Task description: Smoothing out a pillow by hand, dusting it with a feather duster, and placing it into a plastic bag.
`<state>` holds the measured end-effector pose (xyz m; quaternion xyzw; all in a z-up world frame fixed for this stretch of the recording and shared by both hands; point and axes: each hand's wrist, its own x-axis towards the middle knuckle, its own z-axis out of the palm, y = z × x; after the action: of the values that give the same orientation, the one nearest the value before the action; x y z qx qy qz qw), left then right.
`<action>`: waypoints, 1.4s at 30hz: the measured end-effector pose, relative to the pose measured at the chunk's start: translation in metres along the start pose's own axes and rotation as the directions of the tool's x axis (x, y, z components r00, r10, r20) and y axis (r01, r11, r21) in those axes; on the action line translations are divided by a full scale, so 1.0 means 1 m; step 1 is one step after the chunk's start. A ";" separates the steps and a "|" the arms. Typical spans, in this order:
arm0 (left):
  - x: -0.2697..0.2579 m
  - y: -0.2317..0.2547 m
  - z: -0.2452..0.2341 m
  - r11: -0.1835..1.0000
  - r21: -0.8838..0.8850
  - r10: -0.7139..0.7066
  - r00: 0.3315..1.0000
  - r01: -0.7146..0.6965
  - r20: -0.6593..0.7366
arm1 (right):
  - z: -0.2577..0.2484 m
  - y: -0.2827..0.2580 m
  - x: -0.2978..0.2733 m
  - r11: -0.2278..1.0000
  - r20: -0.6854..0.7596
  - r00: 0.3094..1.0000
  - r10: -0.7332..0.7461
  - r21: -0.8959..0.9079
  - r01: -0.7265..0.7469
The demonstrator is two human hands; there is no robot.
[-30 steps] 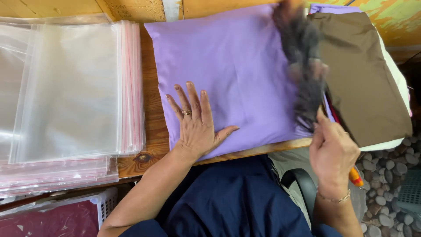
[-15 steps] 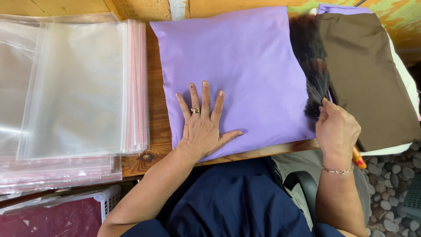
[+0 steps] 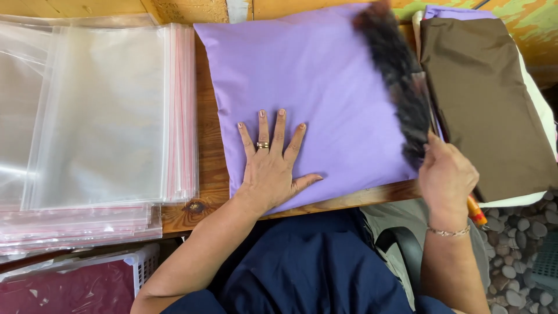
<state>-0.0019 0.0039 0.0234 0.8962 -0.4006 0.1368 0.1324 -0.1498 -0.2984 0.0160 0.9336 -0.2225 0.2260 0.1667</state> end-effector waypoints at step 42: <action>-0.005 -0.082 -0.042 0.971 0.055 -0.198 0.911 0.233 -0.362 | -0.106 -0.094 0.027 0.839 0.017 0.888 -0.459 0.338 0.427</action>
<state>0.0506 0.0746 0.0501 0.9010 -0.2617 0.2997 0.1727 -0.1195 -0.1842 0.0990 0.9839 0.0319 0.1692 0.0471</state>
